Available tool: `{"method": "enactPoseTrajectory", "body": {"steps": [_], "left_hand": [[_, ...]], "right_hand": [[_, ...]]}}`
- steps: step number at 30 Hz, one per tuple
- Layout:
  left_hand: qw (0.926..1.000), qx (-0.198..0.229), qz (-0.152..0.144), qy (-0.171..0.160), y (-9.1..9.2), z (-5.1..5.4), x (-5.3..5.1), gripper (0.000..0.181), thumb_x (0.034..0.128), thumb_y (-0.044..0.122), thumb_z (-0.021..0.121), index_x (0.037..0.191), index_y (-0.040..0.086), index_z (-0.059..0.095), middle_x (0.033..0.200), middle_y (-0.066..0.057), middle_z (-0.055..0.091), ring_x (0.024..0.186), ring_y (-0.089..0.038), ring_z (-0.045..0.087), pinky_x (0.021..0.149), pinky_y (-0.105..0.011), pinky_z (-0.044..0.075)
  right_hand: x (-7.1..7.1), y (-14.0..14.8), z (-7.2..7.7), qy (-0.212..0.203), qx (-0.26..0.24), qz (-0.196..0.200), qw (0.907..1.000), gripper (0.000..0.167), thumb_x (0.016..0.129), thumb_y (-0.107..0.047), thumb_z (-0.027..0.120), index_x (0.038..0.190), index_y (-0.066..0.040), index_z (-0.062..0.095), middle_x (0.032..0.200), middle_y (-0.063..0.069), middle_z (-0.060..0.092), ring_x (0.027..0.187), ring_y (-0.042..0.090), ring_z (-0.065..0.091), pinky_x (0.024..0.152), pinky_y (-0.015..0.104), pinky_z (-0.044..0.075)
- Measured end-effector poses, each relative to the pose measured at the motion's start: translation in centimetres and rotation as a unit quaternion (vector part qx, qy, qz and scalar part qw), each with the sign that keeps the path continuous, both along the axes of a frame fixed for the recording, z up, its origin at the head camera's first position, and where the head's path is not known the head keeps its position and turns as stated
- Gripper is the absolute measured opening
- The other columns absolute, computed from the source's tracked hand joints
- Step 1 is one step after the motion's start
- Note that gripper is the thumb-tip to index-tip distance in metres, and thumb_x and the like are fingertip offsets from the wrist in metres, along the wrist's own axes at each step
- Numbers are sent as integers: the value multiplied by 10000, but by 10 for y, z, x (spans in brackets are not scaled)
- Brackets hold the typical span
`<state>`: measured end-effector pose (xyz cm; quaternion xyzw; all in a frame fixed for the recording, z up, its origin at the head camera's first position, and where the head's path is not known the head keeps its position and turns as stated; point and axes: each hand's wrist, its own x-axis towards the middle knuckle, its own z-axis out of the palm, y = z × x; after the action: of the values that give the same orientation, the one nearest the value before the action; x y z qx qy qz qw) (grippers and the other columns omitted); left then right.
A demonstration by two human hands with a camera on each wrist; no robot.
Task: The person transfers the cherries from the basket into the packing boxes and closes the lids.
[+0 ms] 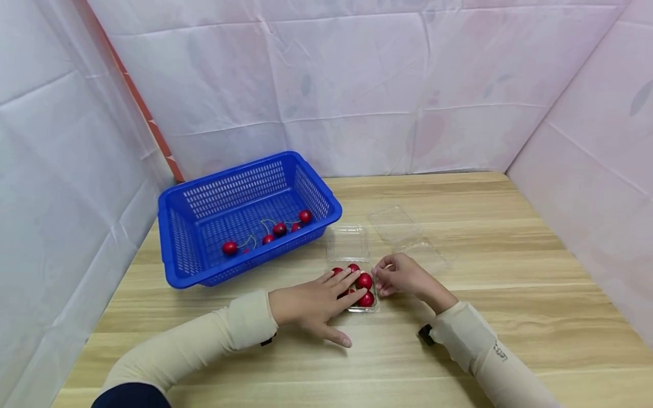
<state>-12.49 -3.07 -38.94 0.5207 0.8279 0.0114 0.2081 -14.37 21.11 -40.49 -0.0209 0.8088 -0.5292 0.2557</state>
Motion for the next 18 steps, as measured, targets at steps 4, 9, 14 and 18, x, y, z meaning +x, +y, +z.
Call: {"method": "enactPoseTrajectory", "body": {"steps": [4, 9, 14, 18], "left_hand": [[10000, -48, -3, 25, 1, 0, 0, 965, 838, 751, 404, 1552, 207, 49, 1607, -97, -66, 1469, -253, -86, 1184, -436, 42], [10000, -35, -48, 60, 2, -1, -1, 958, 844, 742, 407, 1553, 202, 55, 1606, -94, -84, 1469, -246, -90, 1185, -430, 45], [9998, 2, -101, 156, 2, -3, -3, 950, 845, 736, 415, 1553, 202, 74, 1608, -88, -73, 1472, -241, -76, 1185, -423, 60], [9998, 20, -103, 193, 3, -3, -5, 940, 849, 722, 437, 1552, 193, 105, 1611, -87, -41, 1474, -240, -60, 1185, -423, 61]], "right_hand": [[0, 1, 0, -8, 5, 36, 10000, 202, 981, -65, 512, 1022, 127, 559, 717, 100, 635, 590, 126, 631, 615, 308, 575], [-1, 2, 1, -33, 58, 72, 10000, 214, 983, -73, 513, 1034, 129, 559, 726, 102, 640, 602, 129, 636, 615, 301, 574], [-1, 4, 2, -40, 76, 87, 9999, 216, 983, -79, 516, 1030, 127, 562, 725, 96, 645, 608, 129, 638, 611, 293, 572], [-2, 5, 1, -10, 49, 117, 9999, 217, 981, -77, 516, 1028, 130, 562, 724, 94, 646, 612, 133, 641, 611, 293, 573]]}}
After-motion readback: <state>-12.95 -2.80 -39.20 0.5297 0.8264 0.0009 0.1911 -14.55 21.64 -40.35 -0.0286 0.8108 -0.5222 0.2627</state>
